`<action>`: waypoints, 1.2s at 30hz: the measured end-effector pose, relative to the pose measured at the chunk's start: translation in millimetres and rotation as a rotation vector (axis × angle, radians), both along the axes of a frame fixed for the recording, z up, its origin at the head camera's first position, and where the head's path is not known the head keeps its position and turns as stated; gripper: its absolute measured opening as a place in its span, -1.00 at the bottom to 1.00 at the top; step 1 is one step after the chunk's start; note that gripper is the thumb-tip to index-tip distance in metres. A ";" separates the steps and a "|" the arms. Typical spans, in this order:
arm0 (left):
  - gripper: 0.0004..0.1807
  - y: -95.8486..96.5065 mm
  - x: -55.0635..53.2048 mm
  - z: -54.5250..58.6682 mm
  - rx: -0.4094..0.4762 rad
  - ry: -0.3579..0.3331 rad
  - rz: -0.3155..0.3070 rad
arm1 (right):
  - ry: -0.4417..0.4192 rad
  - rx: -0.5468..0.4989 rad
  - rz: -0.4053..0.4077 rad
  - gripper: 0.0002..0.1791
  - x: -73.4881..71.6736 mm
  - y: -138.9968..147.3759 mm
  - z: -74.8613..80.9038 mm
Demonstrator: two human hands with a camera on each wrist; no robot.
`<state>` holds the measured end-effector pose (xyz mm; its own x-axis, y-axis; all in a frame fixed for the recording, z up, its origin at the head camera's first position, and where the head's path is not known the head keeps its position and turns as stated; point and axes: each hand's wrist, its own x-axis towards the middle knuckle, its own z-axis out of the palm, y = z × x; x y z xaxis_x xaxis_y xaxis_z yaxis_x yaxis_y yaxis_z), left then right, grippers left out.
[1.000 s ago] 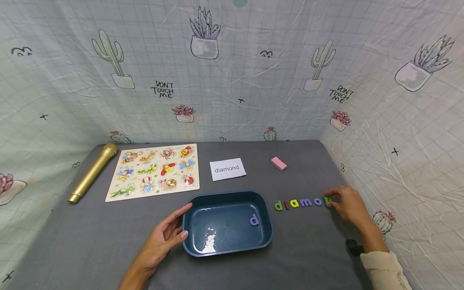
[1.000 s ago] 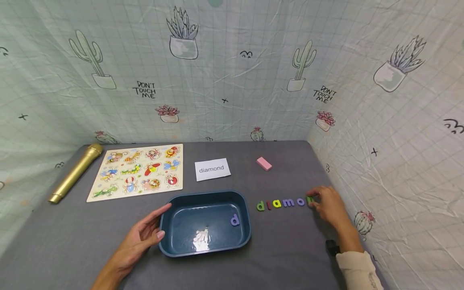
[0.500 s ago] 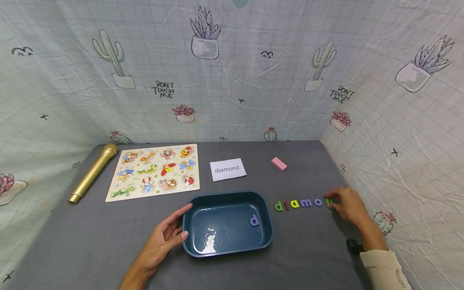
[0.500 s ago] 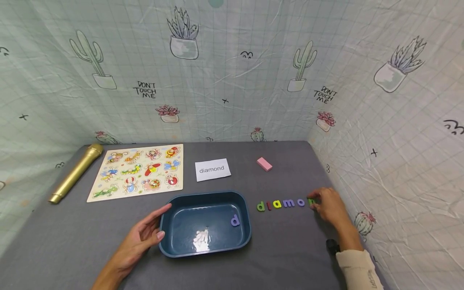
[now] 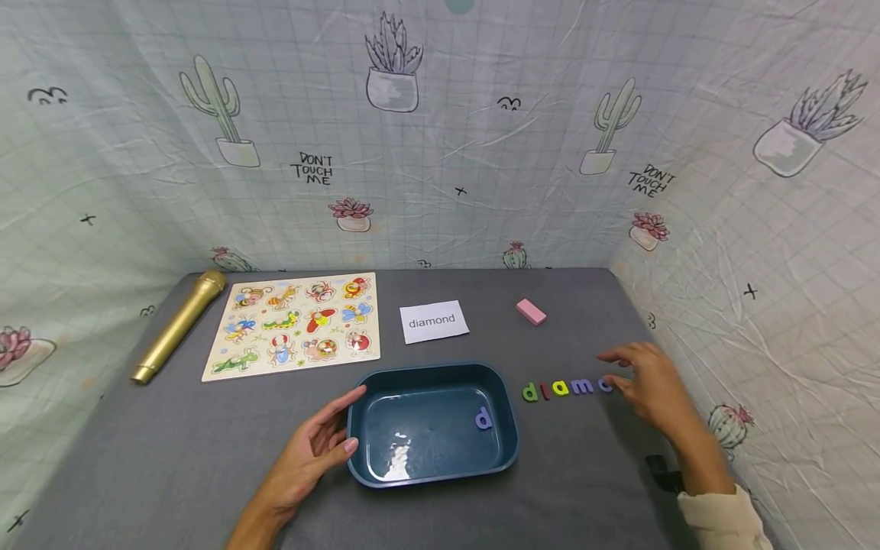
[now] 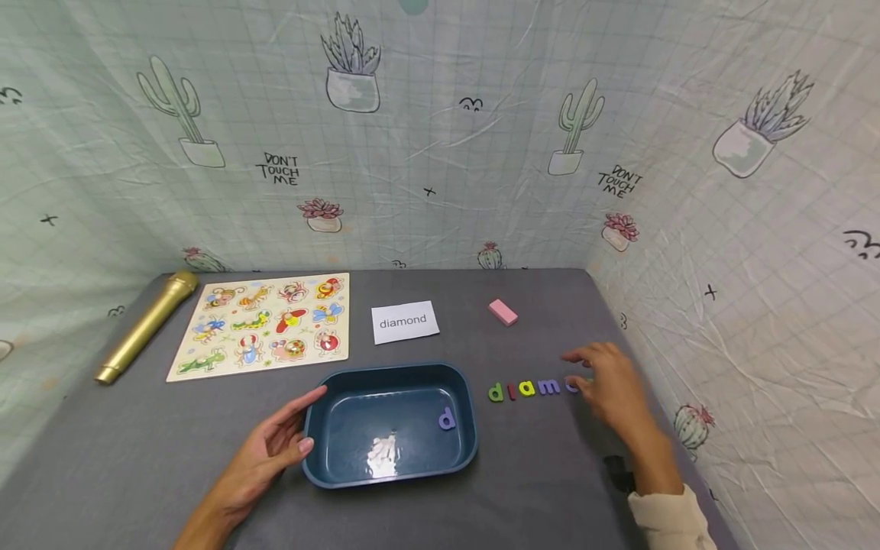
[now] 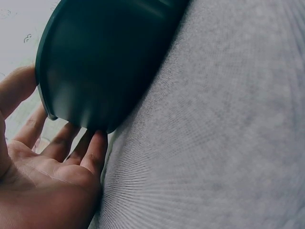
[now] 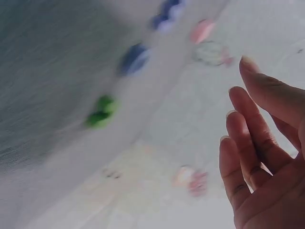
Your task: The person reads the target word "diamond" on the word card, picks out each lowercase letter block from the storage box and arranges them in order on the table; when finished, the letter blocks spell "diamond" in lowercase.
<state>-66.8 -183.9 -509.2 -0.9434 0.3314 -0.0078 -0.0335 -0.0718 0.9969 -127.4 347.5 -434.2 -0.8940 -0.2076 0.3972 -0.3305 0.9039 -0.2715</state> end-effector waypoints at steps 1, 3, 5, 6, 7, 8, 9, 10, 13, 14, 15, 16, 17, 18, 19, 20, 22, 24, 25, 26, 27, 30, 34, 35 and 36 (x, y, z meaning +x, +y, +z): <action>-0.25 0.1 -0.1 0.0 0.000 0.001 0.000 | 0.018 0.002 0.007 -0.55 1.5 -5.7 3.3; -0.24 0.3 -0.1 -0.2 0.001 0.004 -0.001 | 0.037 0.003 0.018 -0.54 5.5 -17.3 10.1; -0.24 0.3 -0.1 -0.5 0.003 0.007 -0.002 | 0.053 0.003 0.033 -0.54 9.1 -28.8 15.7; -0.24 0.4 -0.2 -0.7 0.004 0.008 -0.002 | 0.062 0.001 0.043 -0.54 11.0 -34.4 18.0; -0.24 0.4 -0.3 -1.0 0.005 0.008 -0.003 | 0.066 -0.002 0.054 -0.53 12.8 -40.0 20.4; -0.24 0.5 -0.3 -1.2 0.006 0.008 -0.004 | 0.071 -0.004 0.065 -0.53 14.9 -45.6 22.8; -0.24 0.6 -0.4 -1.2 0.006 0.005 -0.003 | 0.076 -0.002 0.076 -0.53 16.6 -51.0 24.6; -0.24 0.7 -0.5 -1.1 0.003 0.002 -0.002 | 0.081 0.000 0.085 -0.53 17.8 -56.5 25.9; -0.24 0.8 -0.7 -0.8 -0.007 -0.008 0.003 | 0.073 0.003 0.111 -0.53 22.2 -72.7 30.3; -0.24 0.8 -0.7 -0.7 -0.008 -0.009 0.003 | 0.067 0.003 0.121 -0.53 23.5 -77.8 31.4; -0.24 0.7 -0.7 -0.5 -0.009 -0.010 0.004 | 0.061 0.007 0.129 -0.53 24.7 -82.8 32.1; -0.24 0.6 -0.6 -0.5 -0.009 -0.010 0.003 | 0.053 0.003 0.140 -0.54 25.9 -87.6 32.8; -0.24 0.5 -0.6 -0.4 -0.007 -0.009 0.002 | 0.047 0.000 0.151 -0.54 27.2 -92.3 33.3; -0.24 0.4 -0.5 -0.3 -0.005 -0.007 0.001 | 0.041 -0.003 0.164 -0.54 28.2 -96.7 33.3; -0.24 0.3 -0.3 -0.2 -0.003 -0.004 0.000 | 0.039 -0.009 0.178 -0.54 29.3 -100.8 33.3; -0.24 0.2 -0.2 -0.2 -0.002 -0.002 0.000 | 0.038 -0.013 0.194 -0.54 30.2 -104.9 33.0; -0.24 -0.1 0.0 -0.2 -0.003 0.002 0.000 | 0.037 -0.024 0.232 -0.54 31.5 -112.5 31.5; -0.25 -0.2 0.0 0.0 -0.003 0.005 0.000 | 0.041 -0.023 0.263 -0.54 32.1 -119.7 29.1; -0.25 -0.2 0.0 0.1 -0.005 0.006 0.001 | 0.042 -0.021 0.279 -0.54 32.3 -122.9 27.7; -0.25 -0.1 0.0 0.2 -0.006 0.006 0.001 | 0.039 -0.017 0.291 -0.54 32.6 -126.0 26.3; -0.25 0.0 0.0 0.3 -0.008 0.005 0.001 | 0.032 -0.016 0.304 -0.55 32.7 -129.0 24.8; -0.25 0.3 -0.1 0.5 -0.012 0.002 0.003 | 0.006 -0.003 0.326 -0.55 33.3 -137.3 20.2; -0.25 0.6 -0.2 0.5 -0.017 0.000 0.004 | -0.046 0.025 0.334 -0.56 33.6 -147.2 14.3; -0.25 0.7 -0.3 0.7 -0.019 -0.002 0.007 | -0.055 0.039 0.334 -0.56 33.5 -149.6 12.6; -0.25 0.8 -0.4 0.9 -0.021 -0.004 0.009 | -0.065 0.052 0.335 -0.56 33.4 -151.9 11.1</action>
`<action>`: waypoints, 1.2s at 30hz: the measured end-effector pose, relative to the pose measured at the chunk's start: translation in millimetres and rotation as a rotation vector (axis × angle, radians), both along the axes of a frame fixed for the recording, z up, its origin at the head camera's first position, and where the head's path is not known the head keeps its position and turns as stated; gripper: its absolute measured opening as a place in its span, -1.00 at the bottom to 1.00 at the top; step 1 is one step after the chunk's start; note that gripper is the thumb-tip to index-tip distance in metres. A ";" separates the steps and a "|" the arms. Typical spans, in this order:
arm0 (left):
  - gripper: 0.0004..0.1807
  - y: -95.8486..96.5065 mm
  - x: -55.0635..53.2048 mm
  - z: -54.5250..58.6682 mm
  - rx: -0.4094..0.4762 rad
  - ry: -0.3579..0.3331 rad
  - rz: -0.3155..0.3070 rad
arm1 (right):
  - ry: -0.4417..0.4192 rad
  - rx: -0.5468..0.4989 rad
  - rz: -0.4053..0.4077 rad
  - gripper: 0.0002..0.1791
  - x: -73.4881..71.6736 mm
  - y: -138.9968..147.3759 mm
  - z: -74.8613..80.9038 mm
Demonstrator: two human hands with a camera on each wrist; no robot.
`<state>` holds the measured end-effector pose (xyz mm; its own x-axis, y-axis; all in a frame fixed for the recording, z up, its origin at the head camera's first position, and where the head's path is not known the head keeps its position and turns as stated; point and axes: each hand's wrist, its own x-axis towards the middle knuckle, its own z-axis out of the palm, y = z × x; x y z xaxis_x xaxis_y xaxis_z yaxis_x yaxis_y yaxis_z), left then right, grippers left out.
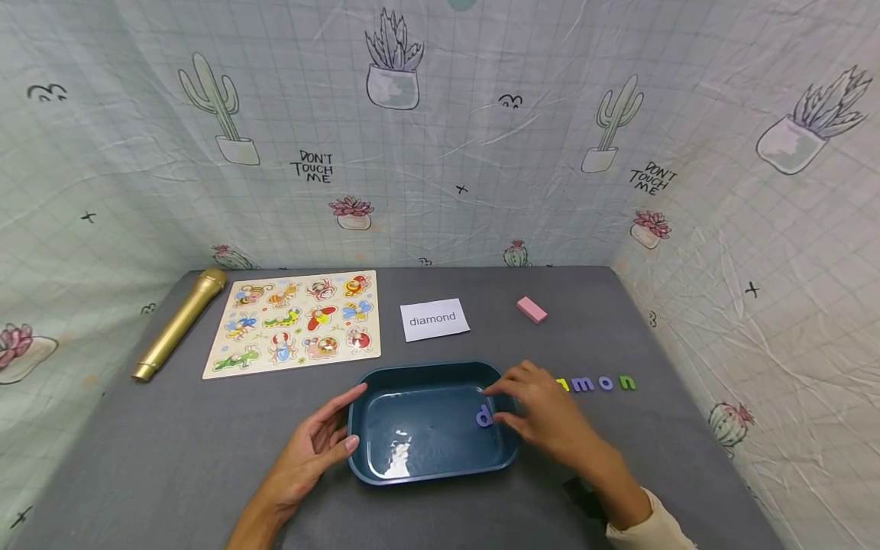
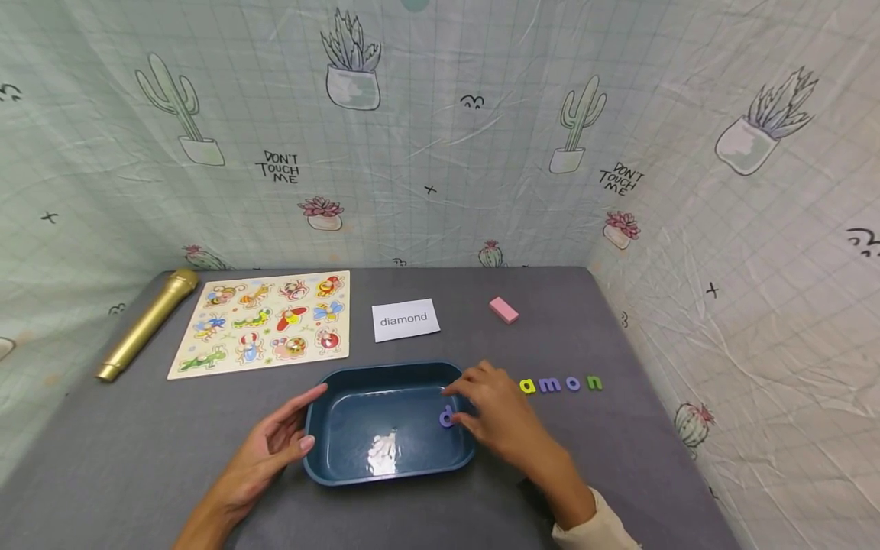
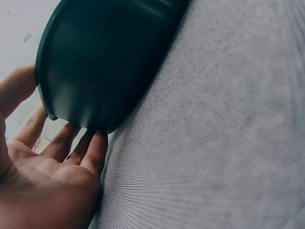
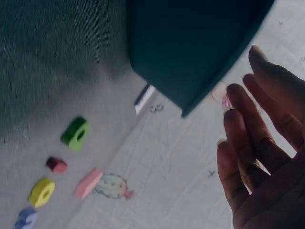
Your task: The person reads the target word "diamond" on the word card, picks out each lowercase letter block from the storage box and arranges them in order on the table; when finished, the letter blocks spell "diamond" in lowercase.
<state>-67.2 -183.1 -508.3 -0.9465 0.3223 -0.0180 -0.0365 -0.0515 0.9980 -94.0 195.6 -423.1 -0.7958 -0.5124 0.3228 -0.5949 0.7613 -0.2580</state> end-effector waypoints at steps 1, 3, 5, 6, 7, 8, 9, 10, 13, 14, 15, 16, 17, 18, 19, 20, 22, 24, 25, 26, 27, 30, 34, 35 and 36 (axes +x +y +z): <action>-0.25 0.1 -0.2 0.1 -0.001 -0.001 0.002 | -0.009 0.012 0.001 -0.57 -0.3 -2.2 -1.5; -0.24 0.4 -0.5 0.4 -0.005 -0.003 0.006 | -0.016 0.038 0.003 -0.59 -1.0 -6.2 -5.0; -0.24 0.5 -0.7 0.7 -0.007 -0.004 0.009 | -0.020 0.056 0.002 -0.61 -1.9 -9.8 -8.1; -0.24 0.5 -0.8 0.7 -0.007 -0.002 0.009 | -0.023 0.061 0.000 -0.62 -2.5 -11.3 -9.9; -0.24 0.5 -0.8 0.7 -0.007 -0.001 0.008 | -0.025 0.064 -0.001 -0.62 -3.4 -12.5 -11.9; -0.24 0.5 -0.8 0.5 -0.007 0.000 0.007 | -0.029 0.065 0.000 -0.63 -4.3 -13.7 -13.9; -0.24 0.4 -0.8 0.4 -0.007 0.001 0.006 | -0.032 0.067 0.001 -0.63 -5.1 -14.8 -15.9; -0.24 0.3 -0.9 0.0 -0.005 0.002 0.005 | -0.030 0.068 0.003 -0.63 -5.8 -15.8 -17.9; -0.24 0.2 -1.1 -0.9 -0.001 0.007 0.000 | -0.030 0.077 0.010 -0.62 -7.7 -17.9 -24.3; -0.24 0.2 -1.1 -1.2 0.002 0.008 -0.002 | -0.029 0.085 0.011 -0.61 -8.0 -18.4 -26.1; -0.24 0.2 -1.2 -1.4 0.003 0.008 -0.002 | -0.025 0.096 0.010 -0.61 -8.2 -18.8 -27.8; -0.24 0.2 -1.2 -1.6 0.005 0.008 -0.004 | -0.025 0.104 0.010 -0.60 -8.3 -19.1 -29.1; -0.24 0.2 -1.3 -1.7 0.006 0.008 -0.005 | -0.030 0.113 0.007 -0.60 -8.3 -19.4 -30.2; -0.24 0.3 -1.3 -1.8 0.005 0.006 -0.003 | -0.032 0.124 0.003 -0.60 -8.3 -19.8 -30.9; -0.24 0.4 -1.4 -1.9 0.002 0.004 -0.002 | -0.036 0.135 -0.003 -0.59 -8.2 -20.1 -31.3; -0.24 0.5 -1.4 -1.9 0.001 0.002 0.000 | -0.040 0.143 -0.007 -0.59 -8.1 -20.5 -31.2; -0.24 0.7 -1.4 -1.9 -0.003 -0.003 0.003 | -0.042 0.162 -0.014 -0.59 -8.1 -21.7 -30.8; -0.24 0.7 -1.3 -2.1 -0.008 -0.006 0.008 | -0.036 0.191 -0.019 -0.60 -8.3 -23.3 -30.0; -0.24 0.7 -1.2 -2.1 -0.009 -0.007 0.009 | -0.031 0.206 -0.020 -0.60 -8.4 -24.4 -29.3; -0.24 0.6 -1.1 -2.3 -0.007 -0.006 0.008 | -0.027 0.221 -0.022 -0.60 -8.5 -25.5 -28.7; -0.24 0.5 -1.1 -2.5 -0.006 -0.007 0.007 | -0.022 0.237 -0.024 -0.61 -8.6 -26.6 -28.4; -0.24 0.4 -1.1 -2.5 -0.004 -0.006 0.006 | -0.028 0.270 -0.038 -0.63 -8.5 -30.4 -26.6; -0.24 0.3 -1.2 -2.1 0.003 -0.009 0.000 | -0.039 0.291 -0.057 -0.67 -10.2 -34.3 -26.2; -0.24 0.2 -1.2 -2.1 0.005 -0.009 -0.001 | -0.038 0.296 -0.060 -0.68 -11.1 -35.0 -26.8; -0.24 0.2 -1.1 -2.2 0.006 -0.009 -0.002 | -0.036 0.298 -0.061 -0.70 -12.0 -35.5 -27.5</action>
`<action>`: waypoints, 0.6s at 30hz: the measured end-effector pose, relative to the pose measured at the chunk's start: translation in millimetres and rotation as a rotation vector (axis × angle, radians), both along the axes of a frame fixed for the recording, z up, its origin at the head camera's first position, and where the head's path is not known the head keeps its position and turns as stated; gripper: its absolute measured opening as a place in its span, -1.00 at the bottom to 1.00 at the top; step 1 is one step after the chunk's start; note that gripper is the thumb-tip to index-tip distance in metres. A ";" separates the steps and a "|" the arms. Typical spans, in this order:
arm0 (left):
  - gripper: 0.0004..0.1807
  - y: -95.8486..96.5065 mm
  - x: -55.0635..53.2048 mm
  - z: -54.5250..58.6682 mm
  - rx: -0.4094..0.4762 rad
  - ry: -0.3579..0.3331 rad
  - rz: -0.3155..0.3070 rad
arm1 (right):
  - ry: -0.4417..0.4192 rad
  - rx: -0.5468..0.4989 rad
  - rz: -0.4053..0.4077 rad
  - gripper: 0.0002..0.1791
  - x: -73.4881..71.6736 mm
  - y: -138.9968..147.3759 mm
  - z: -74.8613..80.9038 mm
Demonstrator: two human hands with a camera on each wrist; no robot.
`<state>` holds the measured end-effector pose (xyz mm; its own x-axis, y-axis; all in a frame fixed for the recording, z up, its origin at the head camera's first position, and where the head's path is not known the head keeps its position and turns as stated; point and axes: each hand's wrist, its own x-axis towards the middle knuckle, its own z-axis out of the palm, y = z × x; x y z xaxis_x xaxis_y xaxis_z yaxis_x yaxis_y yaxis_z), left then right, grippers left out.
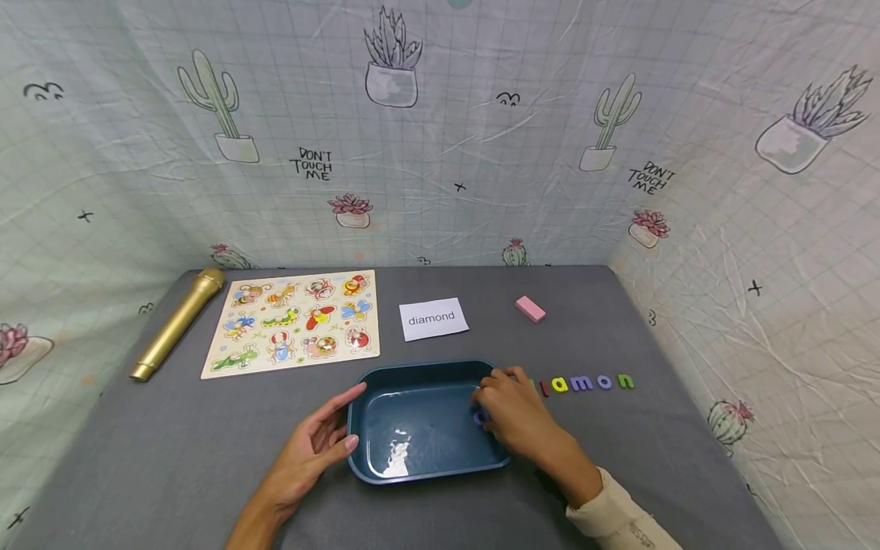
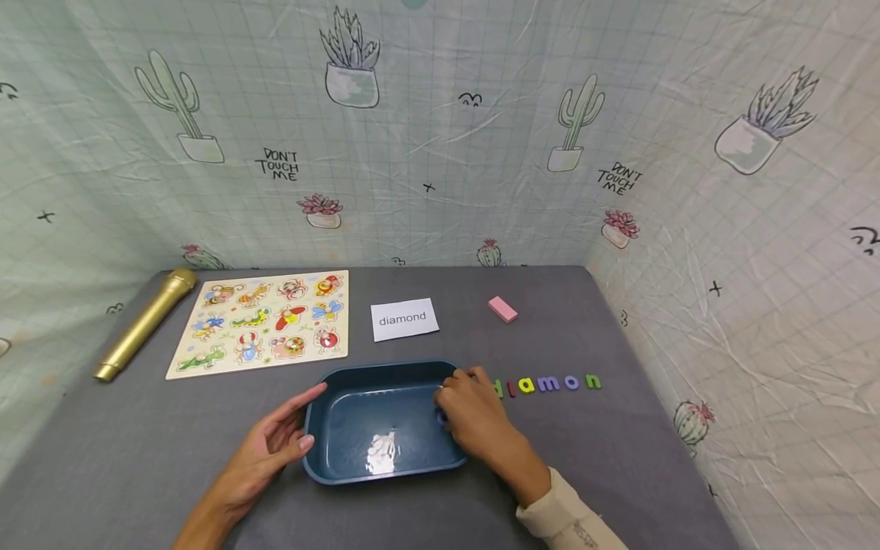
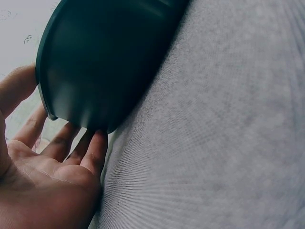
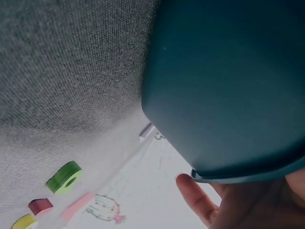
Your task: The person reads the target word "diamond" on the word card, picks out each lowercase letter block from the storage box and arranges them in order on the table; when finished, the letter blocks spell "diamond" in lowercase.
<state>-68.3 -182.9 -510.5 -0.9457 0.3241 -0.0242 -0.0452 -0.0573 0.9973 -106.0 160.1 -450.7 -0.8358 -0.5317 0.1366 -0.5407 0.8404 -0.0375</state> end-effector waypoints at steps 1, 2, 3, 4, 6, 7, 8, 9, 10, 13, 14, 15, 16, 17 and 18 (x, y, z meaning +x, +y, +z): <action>-0.24 0.0 0.0 0.1 0.000 0.002 -0.001 | 0.005 0.004 0.001 -0.72 -1.1 -0.5 -0.8; -0.24 0.1 0.0 0.2 -0.002 0.005 -0.001 | 0.011 0.006 0.002 -0.73 -2.1 -1.0 -1.4; -0.24 0.1 0.1 0.4 -0.004 0.005 0.001 | 0.017 0.009 0.003 -0.74 -3.1 -1.3 -2.4; -0.24 0.2 0.1 0.4 -0.006 0.005 0.003 | 0.023 0.012 0.005 -0.75 -3.8 -1.6 -3.1; -0.25 0.5 0.2 0.7 -0.014 0.000 0.011 | 0.029 0.014 0.009 -0.77 -4.4 -2.0 -3.9; -0.25 0.6 0.2 0.9 -0.014 -0.003 0.013 | 0.032 0.016 0.011 -0.77 -4.6 -2.0 -4.3; -0.25 0.7 0.1 0.9 -0.016 -0.006 0.015 | 0.033 0.014 0.014 -0.77 -4.4 -1.8 -4.5; -0.25 0.9 0.1 1.1 -0.017 -0.009 0.016 | 0.033 0.013 0.017 -0.77 -4.3 -1.4 -4.8; -0.25 0.9 0.0 1.1 -0.016 -0.011 0.017 | 0.033 0.009 0.023 -0.76 -4.0 -1.0 -4.8; -0.24 0.9 0.0 1.1 -0.012 -0.013 0.015 | 0.032 -0.007 0.039 -0.75 -3.4 1.2 -5.2; -0.24 0.9 0.0 1.0 -0.014 -0.013 0.015 | 0.028 -0.017 0.044 -0.74 -3.2 2.1 -4.9; -0.24 0.9 -0.1 0.9 -0.015 -0.012 0.015 | 0.025 -0.026 0.048 -0.74 -3.0 3.1 -4.4; -0.24 0.9 -0.1 0.8 -0.018 -0.013 0.017 | 0.022 -0.037 0.052 -0.74 -3.0 4.1 -3.6; -0.24 0.9 -0.3 0.8 -0.022 -0.012 0.018 | 0.015 -0.050 0.054 -0.74 -3.0 5.3 -2.7; -0.24 1.0 -0.3 0.8 -0.025 -0.012 0.020 | 0.010 -0.064 0.058 -0.74 -2.9 6.5 -1.3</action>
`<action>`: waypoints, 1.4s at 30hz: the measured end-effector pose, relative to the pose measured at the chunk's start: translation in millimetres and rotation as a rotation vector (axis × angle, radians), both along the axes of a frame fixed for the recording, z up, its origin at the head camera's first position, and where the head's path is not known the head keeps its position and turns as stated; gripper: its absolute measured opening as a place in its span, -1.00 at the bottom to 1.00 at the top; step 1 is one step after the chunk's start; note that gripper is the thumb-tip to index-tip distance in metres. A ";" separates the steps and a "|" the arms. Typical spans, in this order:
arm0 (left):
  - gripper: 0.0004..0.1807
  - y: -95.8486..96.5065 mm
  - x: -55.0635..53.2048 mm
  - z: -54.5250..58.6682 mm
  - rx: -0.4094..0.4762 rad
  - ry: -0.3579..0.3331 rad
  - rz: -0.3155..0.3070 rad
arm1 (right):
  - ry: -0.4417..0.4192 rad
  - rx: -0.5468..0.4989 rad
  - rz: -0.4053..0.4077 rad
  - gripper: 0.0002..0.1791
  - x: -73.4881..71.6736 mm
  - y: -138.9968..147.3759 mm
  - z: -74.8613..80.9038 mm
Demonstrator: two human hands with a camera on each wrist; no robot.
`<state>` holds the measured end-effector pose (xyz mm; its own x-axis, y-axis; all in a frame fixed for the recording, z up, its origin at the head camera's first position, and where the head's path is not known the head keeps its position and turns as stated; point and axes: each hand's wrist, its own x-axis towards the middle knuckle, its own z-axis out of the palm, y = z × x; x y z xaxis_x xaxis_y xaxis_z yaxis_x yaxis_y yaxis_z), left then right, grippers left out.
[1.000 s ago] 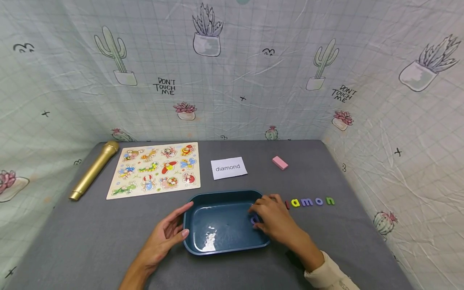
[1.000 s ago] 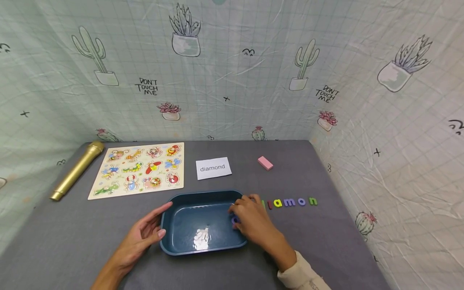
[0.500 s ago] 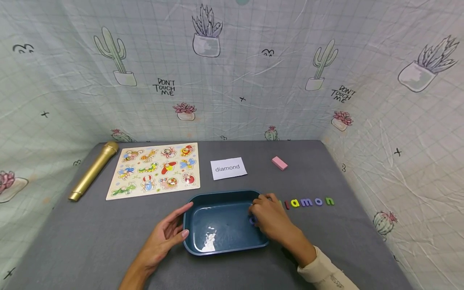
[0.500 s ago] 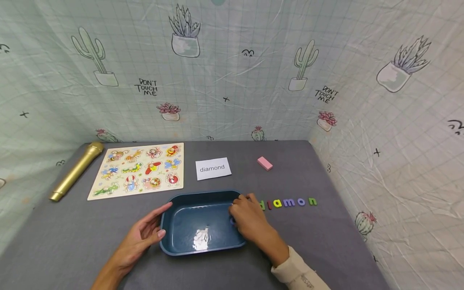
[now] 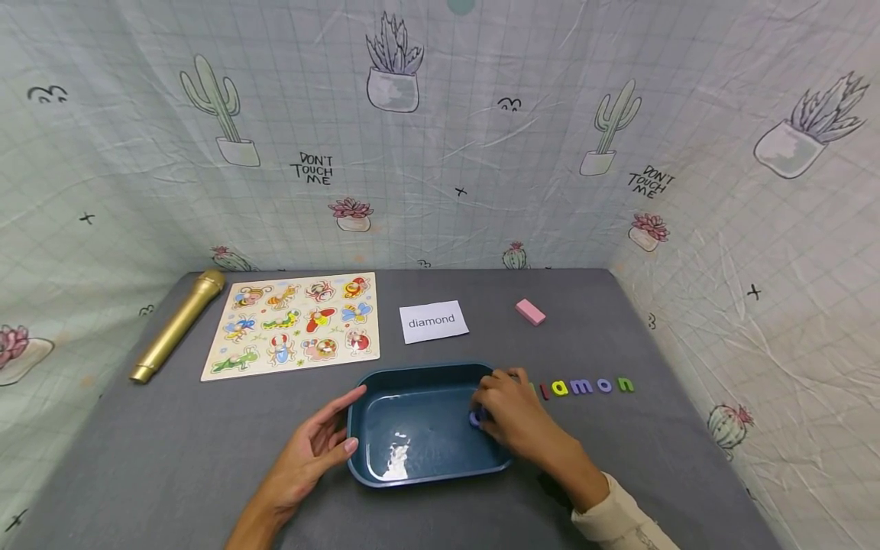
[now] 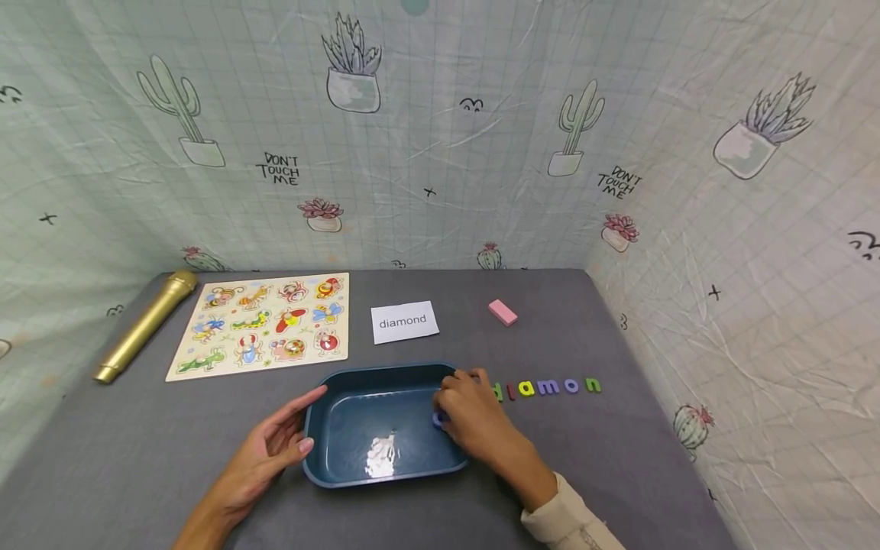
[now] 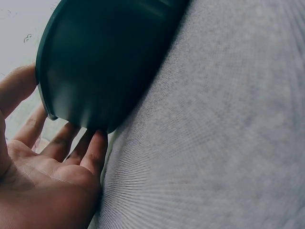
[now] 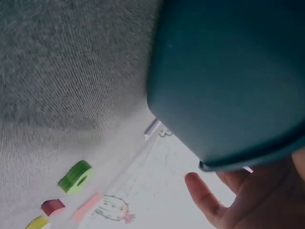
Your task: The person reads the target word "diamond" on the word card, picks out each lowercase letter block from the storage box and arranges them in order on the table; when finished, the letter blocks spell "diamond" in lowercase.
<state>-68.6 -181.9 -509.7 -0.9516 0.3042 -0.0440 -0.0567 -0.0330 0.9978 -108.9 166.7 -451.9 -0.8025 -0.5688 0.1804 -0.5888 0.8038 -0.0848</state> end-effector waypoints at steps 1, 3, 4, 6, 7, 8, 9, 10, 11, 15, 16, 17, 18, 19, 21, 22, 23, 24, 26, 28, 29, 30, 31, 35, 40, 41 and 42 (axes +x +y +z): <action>-0.24 0.1 -0.1 0.0 -0.004 0.000 0.001 | -0.007 -0.018 0.004 -0.74 0.2 1.5 1.4; -0.24 0.3 0.0 0.0 -0.007 0.000 0.002 | -0.012 -0.049 0.007 -0.72 1.1 5.2 4.8; -0.24 0.3 0.0 0.1 -0.006 0.000 0.002 | -0.010 -0.062 0.008 -0.72 1.5 7.1 6.7; -0.24 0.3 0.2 0.2 -0.001 0.005 -0.004 | -0.002 -0.092 0.011 -0.70 2.1 10.9 10.0; -0.24 0.3 0.3 0.2 0.001 0.008 -0.006 | 0.000 -0.106 0.009 -0.69 2.4 13.0 11.5; -0.24 0.3 0.4 0.2 0.002 0.011 -0.010 | 0.007 -0.119 0.007 -0.68 2.8 15.2 13.1; -0.24 0.3 0.5 0.1 0.000 0.016 -0.013 | 0.015 -0.130 0.005 -0.67 3.0 17.0 15.0; -0.24 0.2 0.5 0.1 0.001 0.019 -0.016 | 0.021 -0.143 0.003 -0.67 3.2 18.9 16.5; -0.24 0.2 0.5 0.0 0.000 0.021 -0.018 | 0.027 -0.155 0.002 -0.66 3.2 20.9 18.0; -0.24 -0.2 0.8 -0.5 0.001 0.027 -0.023 | 0.063 -0.186 0.001 -0.64 3.5 28.6 25.4; -0.24 -0.3 0.8 -0.6 0.004 0.027 -0.024 | 0.071 -0.191 0.001 -0.64 3.5 30.6 27.1; -0.24 -0.4 0.9 -0.7 0.007 0.028 -0.027 | 0.079 -0.195 0.000 -0.64 3.4 32.7 28.9; -0.24 -0.5 1.0 -0.8 0.010 0.030 -0.029 | 0.088 -0.199 -0.003 -0.65 3.4 35.0 30.7; -0.24 -0.5 1.0 -0.8 0.013 0.031 -0.030 | 0.094 -0.202 -0.006 -0.66 3.1 37.3 32.2; -0.24 -0.4 1.0 -0.7 0.015 0.031 -0.030 | 0.111 -0.207 -0.015 -0.66 2.2 42.6 34.6; -0.24 -0.4 0.9 -0.7 0.012 0.029 -0.028 | 0.122 -0.209 -0.020 -0.66 1.9 45.5 35.7; -0.24 -0.2 0.9 -0.5 0.008 0.028 -0.026 | 0.131 -0.211 -0.026 -0.66 1.2 48.5 36.7; -0.24 -0.1 0.8 -0.3 0.004 0.026 -0.023 | 0.139 -0.215 -0.032 -0.66 0.5 51.8 37.6; -0.24 0.2 0.8 0.1 -0.005 0.018 -0.016 | 0.152 -0.222 -0.046 -0.65 -0.4 58.8 39.4; -0.24 0.6 0.8 0.5 -0.012 0.011 -0.009 | 0.157 -0.225 -0.063 -0.66 -1.0 66.3 41.2; -0.24 0.8 0.8 0.6 -0.014 0.009 -0.007 | 0.157 -0.222 -0.075 -0.66 -1.2 70.3 42.0; -0.24 1.0 0.9 0.7 -0.016 0.006 -0.005 | 0.154 -0.219 -0.088 -0.67 -1.4 74.5 42.5; -0.24 1.1 1.0 0.8 -0.016 0.003 -0.004 | 0.151 -0.217 -0.102 -0.66 -1.7 78.8 42.9; -0.24 1.2 1.0 0.4 -0.016 0.009 -0.006 | 0.153 -0.201 -0.151 -0.65 -4.2 98.0 42.0; -0.25 0.6 1.0 0.1 -0.011 0.023 -0.011 | 0.144 -0.204 -0.194 -0.66 -7.2 123.2 39.5; -0.24 0.6 1.0 0.2 -0.010 0.023 -0.011 | 0.142 -0.204 -0.201 -0.66 -7.8 128.3 39.0; -0.24 0.6 1.0 0.3 -0.009 0.022 -0.012 | 0.142 -0.203 -0.206 -0.66 -8.5 133.4 38.4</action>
<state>-67.6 -181.3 -509.4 -0.9487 0.3151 -0.0263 -0.0354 -0.0232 0.9991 -117.4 300.1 -413.6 -0.8556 -0.3382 0.3919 -0.4332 0.8822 -0.1846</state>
